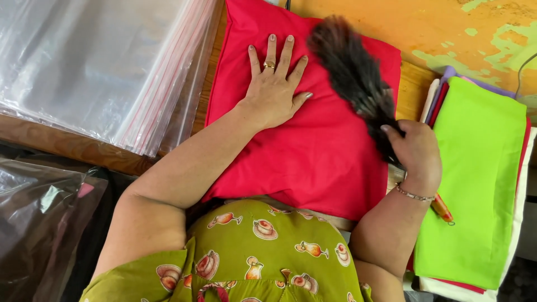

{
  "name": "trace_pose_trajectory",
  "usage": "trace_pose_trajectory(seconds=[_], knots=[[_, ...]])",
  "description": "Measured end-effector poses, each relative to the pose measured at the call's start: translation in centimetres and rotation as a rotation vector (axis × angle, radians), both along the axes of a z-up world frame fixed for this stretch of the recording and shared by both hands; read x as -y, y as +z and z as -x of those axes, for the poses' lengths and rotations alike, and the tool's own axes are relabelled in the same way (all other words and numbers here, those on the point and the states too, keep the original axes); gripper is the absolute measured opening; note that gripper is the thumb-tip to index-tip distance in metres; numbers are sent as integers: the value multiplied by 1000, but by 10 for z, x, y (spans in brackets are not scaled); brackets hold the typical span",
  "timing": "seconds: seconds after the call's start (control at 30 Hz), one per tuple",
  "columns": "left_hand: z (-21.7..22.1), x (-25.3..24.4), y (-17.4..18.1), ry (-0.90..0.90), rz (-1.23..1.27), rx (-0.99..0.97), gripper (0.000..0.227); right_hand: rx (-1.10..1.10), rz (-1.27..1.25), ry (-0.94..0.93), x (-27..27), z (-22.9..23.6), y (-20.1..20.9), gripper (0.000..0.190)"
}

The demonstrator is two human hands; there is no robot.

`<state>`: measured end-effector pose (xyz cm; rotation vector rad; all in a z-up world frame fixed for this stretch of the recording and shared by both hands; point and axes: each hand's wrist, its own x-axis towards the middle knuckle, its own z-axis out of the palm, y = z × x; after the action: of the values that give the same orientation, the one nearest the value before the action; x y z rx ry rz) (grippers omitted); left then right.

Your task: The person folds a red cloth on a wooden table, smooths it with hands, and brushes it with a feather duster. The person then places the folded cloth into a clear plastic bag and seals it.

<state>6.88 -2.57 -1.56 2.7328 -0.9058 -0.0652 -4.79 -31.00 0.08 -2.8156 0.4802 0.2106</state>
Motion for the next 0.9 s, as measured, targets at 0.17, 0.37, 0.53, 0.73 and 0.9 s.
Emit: trace_pose_trajectory(seconds=[0.17, 0.37, 0.53, 0.73, 0.9], knots=[[2, -2, 9, 10, -43, -49, 71, 49, 86, -145, 1, 7, 7, 44], [4, -3, 13, -23, -12, -38, 86, 117, -275, 12, -36, 8, 21, 44], [9, -6, 21, -124, -52, -109, 105, 152, -173, -36, -18, 4, 8, 42], [31, 12, -2, -241, 80, 52, 89, 507, -364, 395, -64, 8, 29, 19], [48, 31, -25, -278, 98, 23, 83, 354, -176, 330, -81, -4, 6, 29]])
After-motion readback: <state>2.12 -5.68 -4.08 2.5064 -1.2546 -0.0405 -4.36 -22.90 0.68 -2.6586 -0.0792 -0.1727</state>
